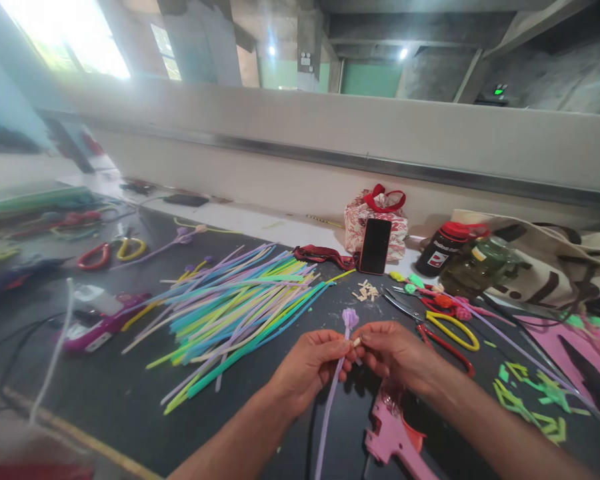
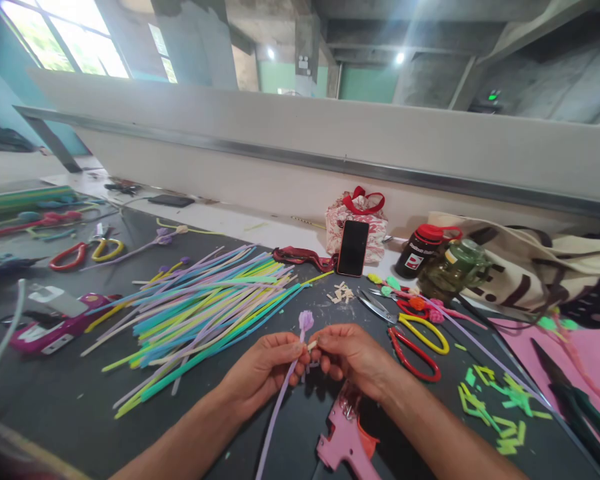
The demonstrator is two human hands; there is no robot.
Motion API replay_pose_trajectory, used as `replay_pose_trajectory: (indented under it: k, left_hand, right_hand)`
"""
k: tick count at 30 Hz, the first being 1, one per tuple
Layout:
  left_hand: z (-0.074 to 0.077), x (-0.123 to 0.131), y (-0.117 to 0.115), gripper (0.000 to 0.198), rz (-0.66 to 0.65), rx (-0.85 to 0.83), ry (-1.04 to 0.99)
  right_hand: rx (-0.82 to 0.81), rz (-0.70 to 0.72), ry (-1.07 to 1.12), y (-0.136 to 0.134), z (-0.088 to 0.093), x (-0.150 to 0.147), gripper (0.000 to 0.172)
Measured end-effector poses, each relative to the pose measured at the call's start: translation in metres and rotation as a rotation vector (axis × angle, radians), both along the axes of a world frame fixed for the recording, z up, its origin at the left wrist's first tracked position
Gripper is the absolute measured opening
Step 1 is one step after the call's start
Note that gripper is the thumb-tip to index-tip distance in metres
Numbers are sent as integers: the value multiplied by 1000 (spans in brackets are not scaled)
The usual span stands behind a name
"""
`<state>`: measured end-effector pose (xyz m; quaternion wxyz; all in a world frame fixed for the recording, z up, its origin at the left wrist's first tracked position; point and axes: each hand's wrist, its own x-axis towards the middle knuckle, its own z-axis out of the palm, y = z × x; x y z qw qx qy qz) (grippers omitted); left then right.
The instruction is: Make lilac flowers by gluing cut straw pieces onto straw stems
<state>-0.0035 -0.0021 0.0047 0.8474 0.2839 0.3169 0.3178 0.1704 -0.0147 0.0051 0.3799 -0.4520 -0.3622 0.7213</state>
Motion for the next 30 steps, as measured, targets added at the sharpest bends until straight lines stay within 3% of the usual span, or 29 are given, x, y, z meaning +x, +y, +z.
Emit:
replay_pose_trajectory:
  k: [9,13,16,20,22,26,30]
  left_hand:
    - [0,1,-1,16,-1,4,29]
    - [-1,2,-1,15,3,-6,65]
    - [-3,2,1,16,-25,-3,96]
    - [-5,2,1,18,-56,32,132]
    - [-4,3,0,18,-79,49,152]
    - [-1,3,-1,20,-71,69,184]
    - [1,5,-3,21,-30,68,138]
  right_hand:
    - [29,62,-108,-5,8,0,19]
    - [117,63,-233,-6,18,8,12]
    - [277,91,-382,-7,36,17,7]
    - [667,227,-698,-9,62,24,11]
    - [736,263,-794,-10,69,23,11]
    - [745,288,-856,-11,71,20,10]
    - [667,233,-783,-16,59,16,13]
